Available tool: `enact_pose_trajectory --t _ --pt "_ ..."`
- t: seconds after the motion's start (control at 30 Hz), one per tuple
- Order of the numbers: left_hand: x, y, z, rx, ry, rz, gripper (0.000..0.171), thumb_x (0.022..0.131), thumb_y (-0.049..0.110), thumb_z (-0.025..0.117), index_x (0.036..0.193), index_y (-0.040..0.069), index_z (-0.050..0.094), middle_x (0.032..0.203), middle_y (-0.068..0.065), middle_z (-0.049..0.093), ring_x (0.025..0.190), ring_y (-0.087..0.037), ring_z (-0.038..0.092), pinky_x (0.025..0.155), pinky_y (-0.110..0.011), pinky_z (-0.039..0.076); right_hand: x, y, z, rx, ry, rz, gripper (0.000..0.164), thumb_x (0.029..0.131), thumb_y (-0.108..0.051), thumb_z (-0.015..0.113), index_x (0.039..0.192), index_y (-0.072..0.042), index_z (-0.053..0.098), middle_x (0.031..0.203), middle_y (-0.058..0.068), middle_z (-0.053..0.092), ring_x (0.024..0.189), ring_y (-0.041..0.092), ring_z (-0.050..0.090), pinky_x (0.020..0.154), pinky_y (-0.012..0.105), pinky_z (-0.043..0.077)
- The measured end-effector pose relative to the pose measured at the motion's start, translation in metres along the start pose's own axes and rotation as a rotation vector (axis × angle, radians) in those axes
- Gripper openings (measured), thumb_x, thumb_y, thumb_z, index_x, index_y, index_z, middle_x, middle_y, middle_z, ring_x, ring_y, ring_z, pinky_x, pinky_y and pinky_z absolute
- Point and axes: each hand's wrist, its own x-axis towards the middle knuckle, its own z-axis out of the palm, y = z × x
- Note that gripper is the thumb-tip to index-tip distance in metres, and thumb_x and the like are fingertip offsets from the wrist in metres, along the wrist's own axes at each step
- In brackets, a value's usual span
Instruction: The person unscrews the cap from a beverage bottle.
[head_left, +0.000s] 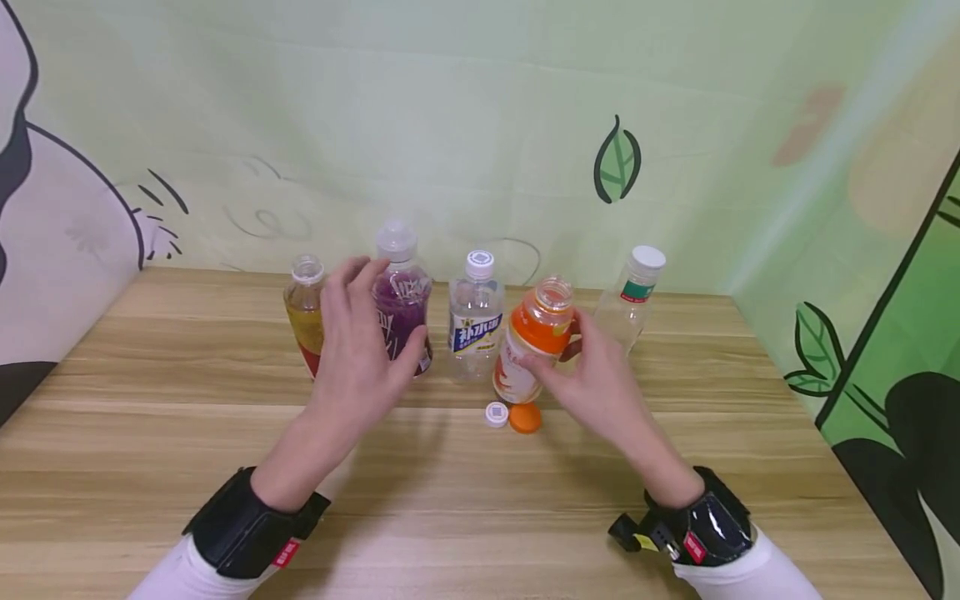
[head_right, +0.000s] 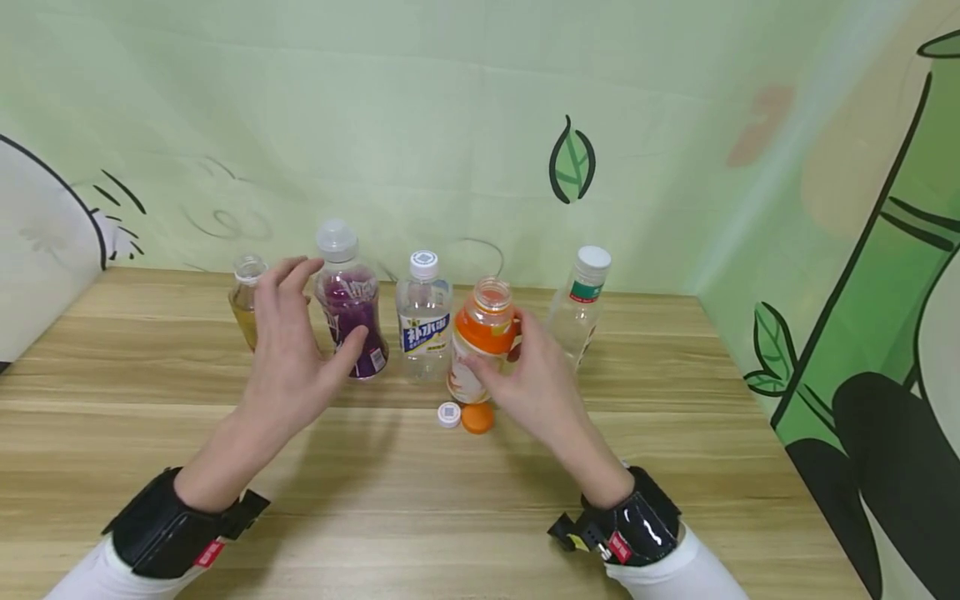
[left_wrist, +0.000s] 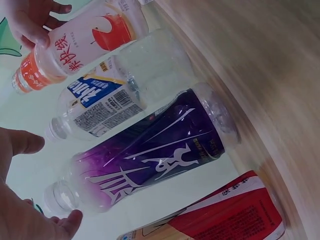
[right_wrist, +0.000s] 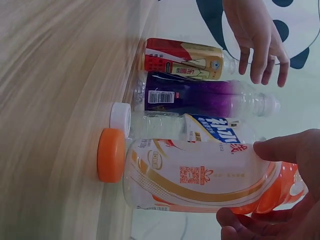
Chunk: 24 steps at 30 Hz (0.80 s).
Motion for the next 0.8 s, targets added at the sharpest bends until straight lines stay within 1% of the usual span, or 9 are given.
enact_pose_trajectory --t 0.07,0.17,0.23,0.3,0.43,0.57,0.7,0.8 --pt "-0.001 -0.002 0.001 0.005 -0.037 -0.018 0.082 0.078 0.008 0.079 0.143 0.005 0.029 0.139 -0.022 0.027 0.127 -0.038 0.032 0.106 -0.043 0.029 0.001 0.002 0.0 -0.007 0.009 0.006 0.059 0.084 -0.03 0.08 0.13 -0.006 0.05 0.105 -0.001 0.059 0.091 0.021 0.056 0.073 0.033 0.049" --pt "-0.003 -0.003 0.001 0.029 -0.112 -0.052 0.084 0.079 0.012 0.08 0.146 0.011 0.028 0.146 -0.022 0.022 0.131 -0.039 0.03 0.103 -0.047 0.033 0.002 0.006 0.0 -0.016 0.021 0.001 0.062 0.085 -0.028 0.079 0.132 -0.003 0.049 0.109 0.002 0.06 0.093 0.022 0.057 0.075 0.034 0.049" --pt "-0.004 -0.005 0.002 0.038 -0.152 -0.066 0.083 0.081 0.014 0.079 0.147 0.014 0.03 0.149 -0.022 0.019 0.135 -0.039 0.026 0.103 -0.051 0.033 0.003 0.008 0.001 -0.02 0.026 -0.006 0.062 0.085 -0.026 0.079 0.132 -0.002 0.048 0.11 0.004 0.06 0.093 0.023 0.057 0.076 0.035 0.049" --pt "-0.005 -0.007 0.003 0.046 -0.175 -0.068 0.079 0.081 0.014 0.079 0.147 0.017 0.035 0.151 -0.023 0.016 0.138 -0.04 0.022 0.103 -0.054 0.031 0.004 0.009 0.002 -0.026 0.03 -0.011 0.062 0.085 -0.025 0.079 0.133 -0.001 0.048 0.111 0.005 0.06 0.093 0.023 0.057 0.076 0.035 0.048" --pt "-0.006 -0.011 0.004 0.046 -0.175 -0.046 0.073 0.08 0.012 0.079 0.144 0.02 0.044 0.152 -0.027 0.015 0.141 -0.043 0.016 0.108 -0.054 0.022 0.005 0.013 0.003 -0.04 0.033 -0.01 0.062 0.085 -0.025 0.079 0.134 -0.001 0.047 0.111 0.005 0.059 0.093 0.023 0.056 0.075 0.031 0.047" --pt "-0.007 -0.013 0.004 0.054 -0.179 -0.032 0.072 0.08 0.012 0.08 0.143 0.022 0.047 0.151 -0.03 0.013 0.141 -0.045 0.016 0.11 -0.052 0.019 0.007 0.016 0.004 -0.037 0.034 -0.008 0.063 0.086 -0.024 0.078 0.135 -0.001 0.046 0.113 0.005 0.058 0.094 0.023 0.056 0.076 0.032 0.048" --pt "-0.007 -0.015 0.005 0.06 -0.187 -0.037 0.08 0.079 0.012 0.08 0.148 0.023 0.041 0.152 -0.03 0.01 0.141 -0.045 0.015 0.111 -0.051 0.018 0.008 0.021 0.005 -0.022 0.036 -0.013 0.062 0.088 -0.023 0.077 0.136 0.001 0.044 0.116 0.007 0.057 0.096 0.025 0.056 0.079 0.037 0.048" --pt "-0.007 -0.017 0.005 0.055 -0.192 -0.048 0.086 0.08 0.012 0.08 0.152 0.024 0.035 0.154 -0.028 0.007 0.142 -0.045 0.014 0.111 -0.051 0.018 0.009 0.023 0.007 -0.011 0.047 -0.026 0.062 0.088 -0.023 0.076 0.136 0.001 0.044 0.117 0.007 0.057 0.096 0.026 0.056 0.079 0.035 0.048"
